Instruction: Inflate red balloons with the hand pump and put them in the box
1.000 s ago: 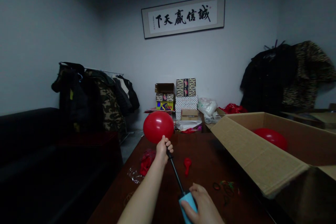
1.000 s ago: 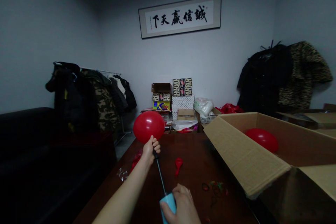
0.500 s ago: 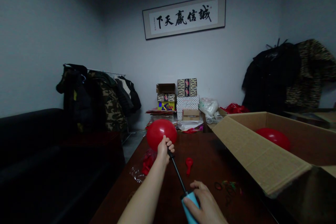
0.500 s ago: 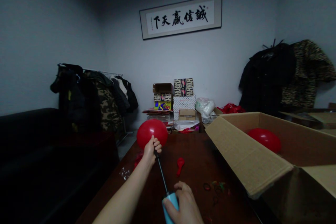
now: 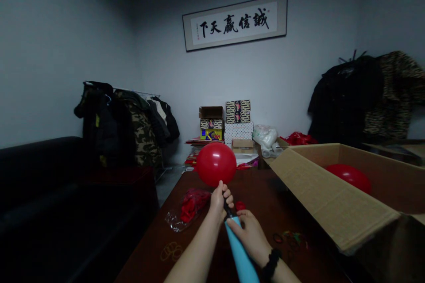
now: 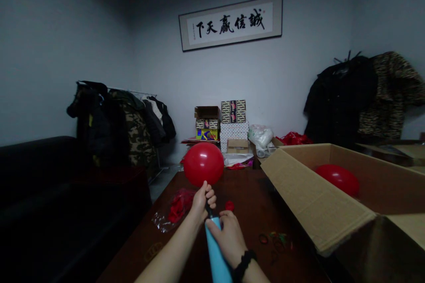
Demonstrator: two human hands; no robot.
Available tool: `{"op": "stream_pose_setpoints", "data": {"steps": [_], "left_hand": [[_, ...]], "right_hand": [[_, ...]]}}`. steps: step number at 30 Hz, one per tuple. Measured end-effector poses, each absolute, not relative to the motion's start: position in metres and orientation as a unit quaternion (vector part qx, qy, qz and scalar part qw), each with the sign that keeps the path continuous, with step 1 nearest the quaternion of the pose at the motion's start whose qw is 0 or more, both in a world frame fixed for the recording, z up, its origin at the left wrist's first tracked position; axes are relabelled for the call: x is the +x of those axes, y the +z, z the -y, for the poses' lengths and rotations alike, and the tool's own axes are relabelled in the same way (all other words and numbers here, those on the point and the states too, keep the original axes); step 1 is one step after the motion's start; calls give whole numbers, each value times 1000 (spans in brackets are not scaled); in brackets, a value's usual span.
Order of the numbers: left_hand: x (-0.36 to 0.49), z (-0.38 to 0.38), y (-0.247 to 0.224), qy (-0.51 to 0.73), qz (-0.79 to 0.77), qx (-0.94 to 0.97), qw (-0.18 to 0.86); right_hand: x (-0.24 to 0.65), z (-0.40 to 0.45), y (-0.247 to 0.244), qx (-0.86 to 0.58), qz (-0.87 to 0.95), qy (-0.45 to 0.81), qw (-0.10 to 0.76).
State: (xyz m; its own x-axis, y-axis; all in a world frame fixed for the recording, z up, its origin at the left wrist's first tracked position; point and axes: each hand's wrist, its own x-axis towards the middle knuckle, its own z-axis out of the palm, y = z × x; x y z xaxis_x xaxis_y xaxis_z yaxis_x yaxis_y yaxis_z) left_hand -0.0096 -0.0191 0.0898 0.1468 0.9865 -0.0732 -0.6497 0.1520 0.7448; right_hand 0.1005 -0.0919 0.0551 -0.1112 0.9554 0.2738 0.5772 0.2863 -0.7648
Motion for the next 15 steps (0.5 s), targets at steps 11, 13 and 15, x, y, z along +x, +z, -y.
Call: {"op": "stream_pose_setpoints", "data": {"steps": [11,13,15], "left_hand": [[-14,-1,97,600,-293,298,682],[-19,-6,99,609,-297,295,673],[-25,-10,101,617,-304,292,665]], "right_hand": [[101,103,49,-539,710,256,375],[102,109,46,-544,712,252,367],[104,116,42,-549,718,250,348]]}}
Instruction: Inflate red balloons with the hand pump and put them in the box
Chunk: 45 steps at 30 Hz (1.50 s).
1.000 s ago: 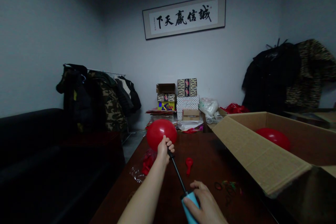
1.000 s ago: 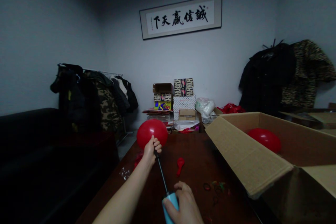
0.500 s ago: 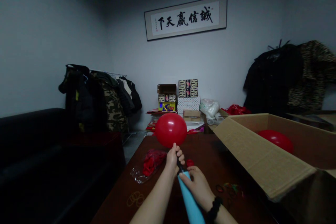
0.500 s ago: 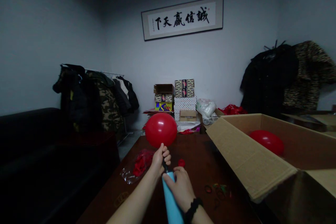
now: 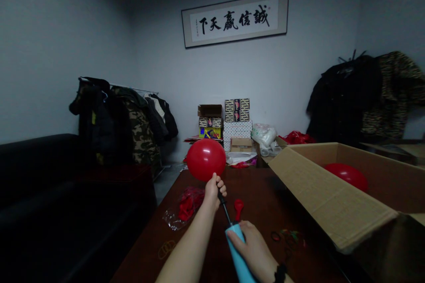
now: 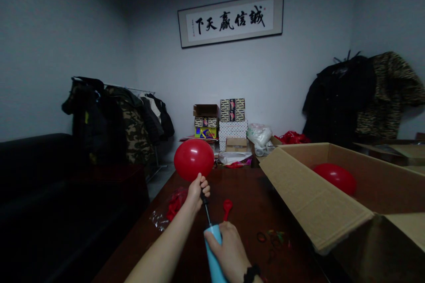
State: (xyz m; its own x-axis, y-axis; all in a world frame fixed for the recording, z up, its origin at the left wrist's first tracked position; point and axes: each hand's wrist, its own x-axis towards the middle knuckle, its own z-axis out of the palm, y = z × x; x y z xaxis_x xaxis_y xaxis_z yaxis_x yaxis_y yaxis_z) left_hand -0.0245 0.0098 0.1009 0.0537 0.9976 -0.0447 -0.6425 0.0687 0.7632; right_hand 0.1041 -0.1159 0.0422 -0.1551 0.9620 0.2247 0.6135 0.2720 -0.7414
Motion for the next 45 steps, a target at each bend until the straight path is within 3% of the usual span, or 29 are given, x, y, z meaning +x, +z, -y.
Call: {"op": "stream_pose_setpoints", "data": {"steps": [7,16,31,45], "left_hand": [[-47,-18,105,646,-305,281,641],[-56,-17,107,651,-293,252,653],[-18,16,97,590,-305,314,679],[-20,6,81,586,-330,312,671]], "right_hand": [[114,138,21,-578,739,234,256],[115,150,29,-566,760,217,233],[88,102,69,-577,715,180,351],[88,112,44,-577,716,207,334]]}}
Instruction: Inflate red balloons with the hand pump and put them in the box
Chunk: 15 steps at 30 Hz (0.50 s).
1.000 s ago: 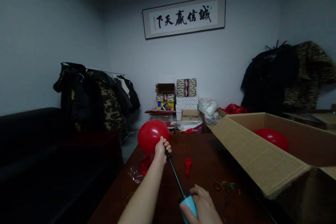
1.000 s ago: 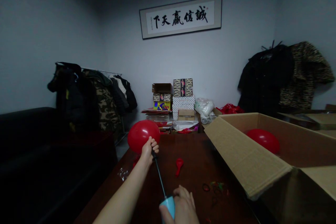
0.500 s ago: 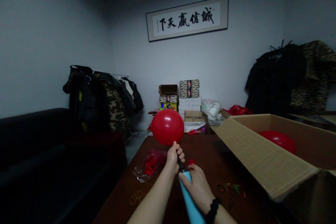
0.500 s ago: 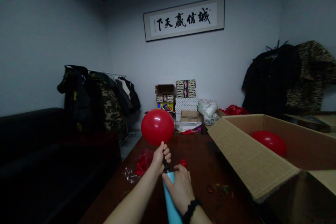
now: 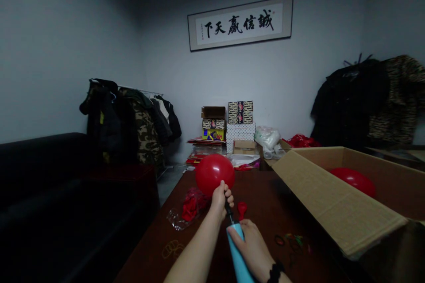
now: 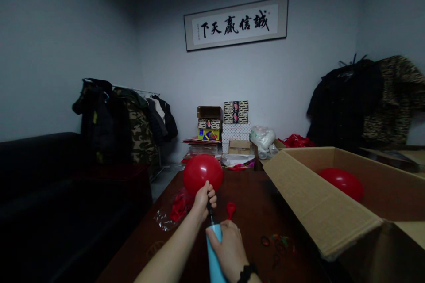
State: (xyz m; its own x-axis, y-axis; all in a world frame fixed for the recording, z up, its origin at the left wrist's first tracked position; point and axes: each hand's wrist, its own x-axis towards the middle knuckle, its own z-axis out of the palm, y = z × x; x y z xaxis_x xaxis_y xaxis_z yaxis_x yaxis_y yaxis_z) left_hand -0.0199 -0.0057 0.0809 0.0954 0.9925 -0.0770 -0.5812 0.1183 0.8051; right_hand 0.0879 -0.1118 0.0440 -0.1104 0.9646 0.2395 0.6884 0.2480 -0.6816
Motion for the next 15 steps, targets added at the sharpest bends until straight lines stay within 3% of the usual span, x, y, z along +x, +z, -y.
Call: {"op": "stream_pose_setpoints", "data": {"steps": [15], "left_hand": [[-56,-18,100,628,-323,274,653]], "right_hand": [[108,144,-13,-574,728,226,300]]}}
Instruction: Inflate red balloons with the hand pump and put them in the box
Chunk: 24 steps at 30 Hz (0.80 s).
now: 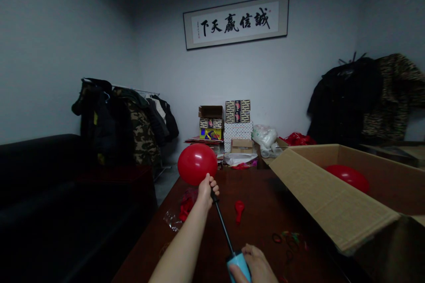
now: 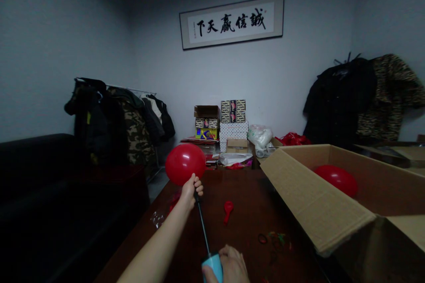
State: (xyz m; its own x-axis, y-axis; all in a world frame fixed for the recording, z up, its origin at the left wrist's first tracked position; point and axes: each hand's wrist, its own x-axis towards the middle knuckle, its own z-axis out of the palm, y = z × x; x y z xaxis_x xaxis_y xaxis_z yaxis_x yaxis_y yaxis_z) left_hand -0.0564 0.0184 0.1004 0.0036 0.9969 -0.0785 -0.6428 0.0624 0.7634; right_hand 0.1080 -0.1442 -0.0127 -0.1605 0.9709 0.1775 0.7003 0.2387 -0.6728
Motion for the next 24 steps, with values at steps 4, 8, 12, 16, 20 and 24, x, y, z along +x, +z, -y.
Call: {"op": "stream_pose_setpoints", "data": {"steps": [4,8,12,16,20,24], "left_hand": [[-54,-16,103,634,-320,256,656],[-50,-13,105,631,-313,258,662],[-43,-5,108,625,-300,269,669],[-29,8,108,615,-277,272,686],[-19,17,104,587,-273,284,707],[-17,19,95,571,-305,292,705]], "right_hand": [[110,147,-6,-564,732,223,311],[114,144,5,-545,743,235,308],[110,139,26,-544,743,240,307],[102,126,57,-551,730,226,336],[96,104,73,-550,725,216,353],[90,96,66,-554,724,222,347]]}}
